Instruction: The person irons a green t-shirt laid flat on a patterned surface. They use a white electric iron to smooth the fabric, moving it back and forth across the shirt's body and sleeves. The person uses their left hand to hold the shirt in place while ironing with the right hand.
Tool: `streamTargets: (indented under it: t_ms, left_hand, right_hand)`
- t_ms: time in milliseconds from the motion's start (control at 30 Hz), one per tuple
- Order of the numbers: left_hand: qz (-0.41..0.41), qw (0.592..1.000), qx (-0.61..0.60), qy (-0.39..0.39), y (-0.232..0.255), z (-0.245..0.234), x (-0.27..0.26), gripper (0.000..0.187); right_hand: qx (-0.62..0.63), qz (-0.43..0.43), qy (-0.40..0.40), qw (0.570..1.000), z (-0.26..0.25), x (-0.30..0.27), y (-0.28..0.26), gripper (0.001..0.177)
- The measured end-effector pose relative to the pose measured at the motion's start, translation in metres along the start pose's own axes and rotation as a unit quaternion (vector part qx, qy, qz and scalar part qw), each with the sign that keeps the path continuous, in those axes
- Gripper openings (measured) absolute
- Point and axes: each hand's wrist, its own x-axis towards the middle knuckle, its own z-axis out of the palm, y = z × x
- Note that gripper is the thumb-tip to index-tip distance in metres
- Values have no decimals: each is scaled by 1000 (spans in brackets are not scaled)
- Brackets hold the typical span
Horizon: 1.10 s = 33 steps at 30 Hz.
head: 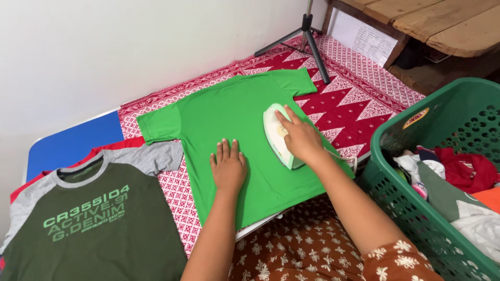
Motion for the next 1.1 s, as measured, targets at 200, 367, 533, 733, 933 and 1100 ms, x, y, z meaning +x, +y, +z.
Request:
streamTargets:
  t_ms: [200,367,533,733,933,1100]
  left_hand:
    - [3,1000,26,-6,-3,15,1,55]
    - [35,997,56,-45,-9,4,23,51]
    - [40,999,18,30,-10,-10,32,41]
    - [25,998,-15,63,-16,-6,37,35]
    - [18,997,-29,71,-17,2,40,44]
    - [10,999,-24,23,-19,7,41,48]
  right_hand:
    - [4,-24,9,1000,-5,-43,-19,80]
    - [-14,-16,6,1000,-1,-33,-24,80]
    - [-35,-20,31,999,10,-5,-25,80]
    - [-32,3,49,998,24,48,-28,79]
    - [-30,8,53,998,43,107,-18,80]
    - [-12,-4,69,998,60,153,-6,79]
